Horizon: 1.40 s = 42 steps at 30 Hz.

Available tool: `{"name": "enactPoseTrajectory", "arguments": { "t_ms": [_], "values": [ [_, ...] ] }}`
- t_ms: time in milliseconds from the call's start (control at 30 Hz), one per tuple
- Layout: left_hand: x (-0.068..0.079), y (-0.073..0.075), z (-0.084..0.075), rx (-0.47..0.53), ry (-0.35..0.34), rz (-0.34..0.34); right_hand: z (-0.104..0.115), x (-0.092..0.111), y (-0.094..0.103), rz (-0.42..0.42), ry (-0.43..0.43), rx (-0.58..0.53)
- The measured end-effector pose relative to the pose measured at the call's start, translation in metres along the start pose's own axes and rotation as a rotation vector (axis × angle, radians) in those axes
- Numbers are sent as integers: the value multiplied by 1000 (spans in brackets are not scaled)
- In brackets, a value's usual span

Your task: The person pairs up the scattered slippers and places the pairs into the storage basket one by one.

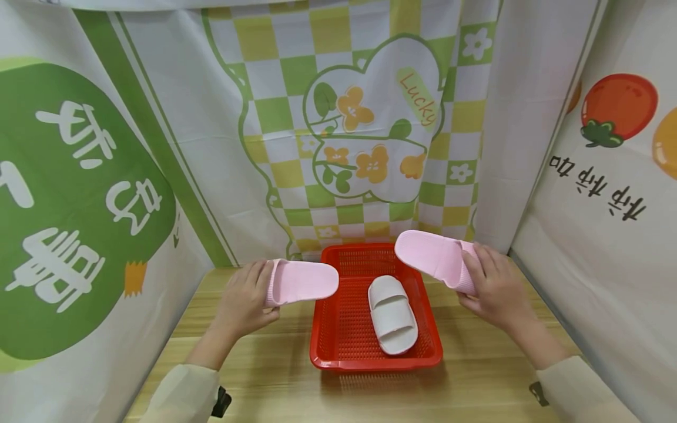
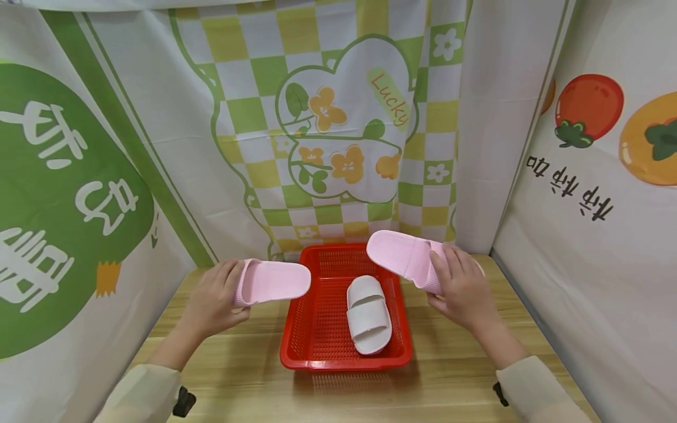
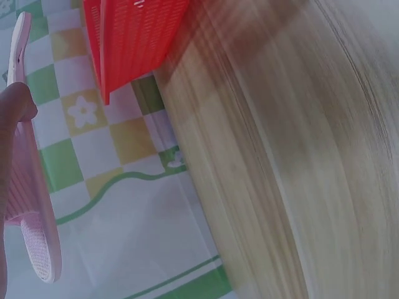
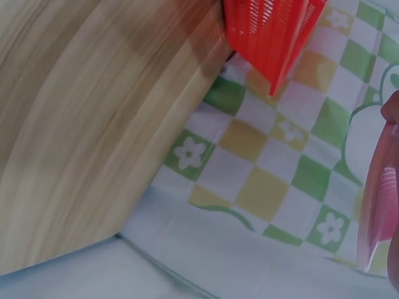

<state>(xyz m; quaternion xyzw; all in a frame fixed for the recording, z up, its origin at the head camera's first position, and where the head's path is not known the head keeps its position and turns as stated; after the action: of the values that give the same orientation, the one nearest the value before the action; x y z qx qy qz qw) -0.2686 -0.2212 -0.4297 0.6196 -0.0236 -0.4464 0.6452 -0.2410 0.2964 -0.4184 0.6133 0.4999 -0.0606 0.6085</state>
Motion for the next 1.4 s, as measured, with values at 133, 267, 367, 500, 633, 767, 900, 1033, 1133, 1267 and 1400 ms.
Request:
{"name": "enactPoseTrajectory", "arguments": {
  "t_ms": [133,267,367,500,633,767,900,1033,1133,1267,1400],
  "values": [
    [-4,1,-6,-7,-13,-2,5,-3,3,30,20,17],
    [-7,1,-11,-2,-22,2,8,-4,6,83,24,42],
    [-9,0,-15,9,-32,6,10,-5,9,109,27,50],
    [-12,0,-20,9,-45,7,14,-8,11,109,45,56],
    [-15,0,-24,5,-55,0,18,-12,14,90,71,62],
    [-17,-1,-28,11,-65,-4,23,-16,16,71,94,66],
    [-21,0,-33,24,-75,-10,29,-21,20,67,107,67],
    [-25,3,-38,20,-84,-14,34,-25,24,61,119,65],
    [-27,4,-41,17,-88,-7,37,-28,26,41,130,62],
    [-29,4,-44,20,-96,1,40,-31,28,22,140,55],
    [-31,3,-46,21,-110,-8,43,-33,30,20,148,45]
  ]
}}
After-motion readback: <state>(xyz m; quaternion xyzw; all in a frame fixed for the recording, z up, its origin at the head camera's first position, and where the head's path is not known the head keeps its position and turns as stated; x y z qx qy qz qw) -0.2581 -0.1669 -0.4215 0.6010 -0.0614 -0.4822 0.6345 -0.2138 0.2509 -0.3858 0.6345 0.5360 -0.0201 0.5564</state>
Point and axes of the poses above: each hand's wrist, its own x-axis away from the middle knuckle, its own y-axis out of the back of the hand, z = x × y, the point moved 1 cm from there along -x, towards the middle knuckle, and after that the axes turned 12 degrees about z, right-handed, at the moved point
